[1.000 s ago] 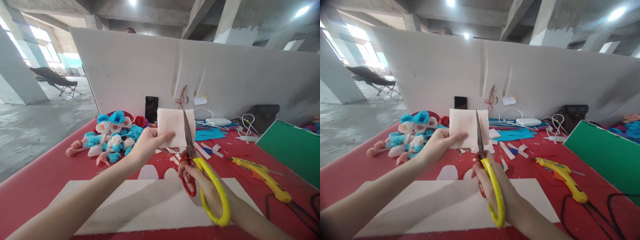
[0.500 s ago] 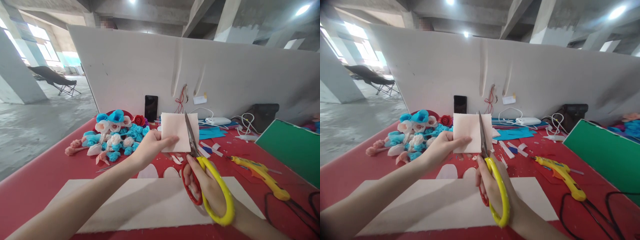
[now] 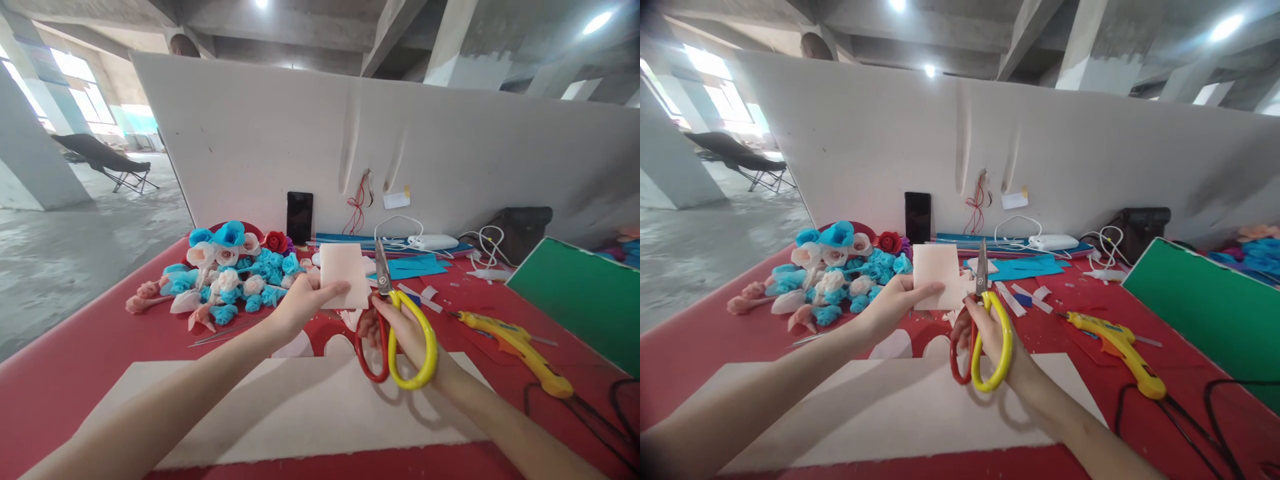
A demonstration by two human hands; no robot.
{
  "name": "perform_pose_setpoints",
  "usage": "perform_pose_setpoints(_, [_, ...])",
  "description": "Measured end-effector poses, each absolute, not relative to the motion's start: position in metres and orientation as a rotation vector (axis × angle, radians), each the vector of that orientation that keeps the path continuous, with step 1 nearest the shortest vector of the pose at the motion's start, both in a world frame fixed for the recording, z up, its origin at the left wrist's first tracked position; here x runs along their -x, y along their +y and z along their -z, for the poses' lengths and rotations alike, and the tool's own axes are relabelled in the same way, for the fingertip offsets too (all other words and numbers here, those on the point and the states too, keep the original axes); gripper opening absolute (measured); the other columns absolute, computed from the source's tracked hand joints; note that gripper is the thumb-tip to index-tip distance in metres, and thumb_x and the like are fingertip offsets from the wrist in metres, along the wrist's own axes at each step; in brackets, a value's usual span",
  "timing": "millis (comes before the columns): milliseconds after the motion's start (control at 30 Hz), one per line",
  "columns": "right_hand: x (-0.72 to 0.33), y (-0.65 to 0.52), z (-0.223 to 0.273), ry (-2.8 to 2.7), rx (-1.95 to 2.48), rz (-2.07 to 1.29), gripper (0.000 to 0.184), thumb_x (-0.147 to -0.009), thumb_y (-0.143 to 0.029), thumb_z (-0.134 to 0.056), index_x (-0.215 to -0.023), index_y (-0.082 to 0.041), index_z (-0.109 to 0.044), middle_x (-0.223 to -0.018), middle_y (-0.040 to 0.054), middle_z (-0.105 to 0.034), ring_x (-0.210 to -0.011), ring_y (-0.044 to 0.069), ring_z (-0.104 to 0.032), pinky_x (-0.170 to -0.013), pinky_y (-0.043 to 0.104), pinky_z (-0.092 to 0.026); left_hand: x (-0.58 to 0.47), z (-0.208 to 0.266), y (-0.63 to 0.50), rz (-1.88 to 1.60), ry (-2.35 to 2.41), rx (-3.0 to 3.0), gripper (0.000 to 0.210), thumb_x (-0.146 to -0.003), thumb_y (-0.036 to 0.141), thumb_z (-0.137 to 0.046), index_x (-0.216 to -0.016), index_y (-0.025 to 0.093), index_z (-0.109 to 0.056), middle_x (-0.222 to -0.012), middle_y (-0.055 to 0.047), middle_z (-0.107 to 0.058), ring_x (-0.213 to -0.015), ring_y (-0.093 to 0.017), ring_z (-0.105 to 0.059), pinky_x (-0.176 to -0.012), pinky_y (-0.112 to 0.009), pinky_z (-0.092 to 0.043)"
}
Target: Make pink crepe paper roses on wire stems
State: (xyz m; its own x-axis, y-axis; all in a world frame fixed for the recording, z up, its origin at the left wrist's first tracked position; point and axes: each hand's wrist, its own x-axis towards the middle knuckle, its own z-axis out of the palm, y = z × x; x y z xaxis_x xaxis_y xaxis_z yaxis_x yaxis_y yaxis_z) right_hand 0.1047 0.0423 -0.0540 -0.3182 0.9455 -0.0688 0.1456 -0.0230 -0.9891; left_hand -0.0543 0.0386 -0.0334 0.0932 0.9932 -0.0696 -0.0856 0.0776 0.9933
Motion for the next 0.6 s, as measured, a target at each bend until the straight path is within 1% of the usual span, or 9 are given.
perform_pose_setpoints(33, [-0.106, 0.044, 0.051, -1.538, 1.153, -1.457, 0.029, -0.076, -0.044, -0.044, -0.068, -0.016, -0.047, -0.061, 0.0028, -0.058, -0.048, 0.01, -0.054, -0.043, 0.02, -0.044, 0.055, 0.034, 0.039, -1.141, 1.122, -1.13, 0.025, -0.071, 0.031, -0.067, -0.078, 0.007, -0.069, -0.077, -0.012, -0.071, -0.069, -0.017, -0.066, -0.059, -0.022, -0.052])
perform_pose_setpoints(100, [-0.109, 0.047, 0.049, -1.55, 1.114, -1.542, 0.022, -0.071, -0.039, -0.046, -0.074, -0.017, -0.047, -0.063, 0.0018, -0.057, -0.049, 0.012, -0.055, -0.045, 0.023, -0.046, 0.056, 0.033, 0.04, -1.161, 1.129, -1.127, 0.027, -0.071, 0.033, -0.067, -0.08, 0.008, -0.068, -0.079, -0.012, -0.071, -0.072, -0.018, -0.066, -0.063, -0.023, -0.053])
perform_pose_setpoints(200, [-0.115, 0.05, 0.052, -1.606, 1.044, -1.603, 0.021, -0.067, -0.036, -0.045, -0.075, -0.017, -0.047, -0.058, -0.0006, -0.052, -0.04, 0.01, -0.047, -0.041, 0.024, -0.041, 0.059, 0.031, 0.041, -1.202, 1.127, -1.117, 0.025, -0.071, 0.033, -0.067, -0.078, 0.009, -0.068, -0.076, -0.009, -0.071, -0.067, -0.015, -0.065, -0.059, -0.021, -0.052])
perform_pose_setpoints(300, [-0.12, 0.05, 0.056, -1.662, 0.97, -1.58, 0.024, -0.062, -0.029, -0.046, -0.084, -0.019, -0.046, -0.074, 0.0009, -0.056, -0.046, 0.008, -0.044, -0.044, 0.023, -0.037, 0.062, 0.028, 0.043, -1.244, 1.111, -1.114, 0.023, -0.072, 0.033, -0.066, -0.072, 0.01, -0.067, -0.068, -0.006, -0.069, -0.055, -0.01, -0.061, -0.053, -0.018, -0.049])
perform_pose_setpoints(367, [-0.122, 0.047, 0.054, -1.703, 0.949, -1.557, 0.03, -0.059, -0.026, -0.046, -0.089, -0.02, -0.045, -0.086, 0.0023, -0.056, -0.052, 0.008, -0.043, -0.047, 0.023, -0.036, 0.065, 0.025, 0.043, -1.267, 1.096, -1.117, 0.022, -0.072, 0.032, -0.066, -0.073, 0.01, -0.067, -0.068, -0.005, -0.069, -0.054, -0.01, -0.06, -0.052, -0.018, -0.048])
perform_pose_setpoints(400, [-0.122, 0.045, 0.052, -1.725, 0.95, -1.55, 0.031, -0.059, -0.025, -0.045, -0.09, -0.02, -0.044, -0.088, 0.0025, -0.055, -0.053, 0.008, -0.042, -0.048, 0.023, -0.036, 0.066, 0.024, 0.043, -1.276, 1.089, -1.117, 0.022, -0.073, 0.032, -0.066, -0.076, 0.011, -0.068, -0.069, -0.006, -0.07, -0.056, -0.01, -0.06, -0.053, -0.019, -0.049])
perform_pose_setpoints(500, [-0.12, 0.04, 0.045, -1.782, 0.975, -1.53, 0.035, -0.063, -0.025, -0.043, -0.097, -0.02, -0.041, -0.084, 0.0012, -0.053, -0.052, 0.008, -0.04, -0.051, 0.024, -0.034, 0.068, 0.021, 0.042, -1.29, 1.074, -1.114, 0.025, -0.073, 0.033, -0.065, -0.084, 0.011, -0.068, -0.076, -0.007, -0.071, -0.063, -0.013, -0.063, -0.057, -0.022, -0.051])
perform_pose_setpoints(600, [-0.12, 0.038, 0.045, -1.821, 0.976, -1.502, 0.036, -0.067, -0.024, -0.041, -0.103, -0.02, -0.04, -0.075, -0.0012, -0.051, -0.054, 0.009, -0.041, -0.053, 0.025, -0.034, 0.067, 0.019, 0.04, -1.291, 1.076, -1.113, 0.023, -0.073, 0.032, -0.065, -0.08, 0.011, -0.068, -0.073, -0.007, -0.071, -0.06, -0.013, -0.063, -0.056, -0.021, -0.05])
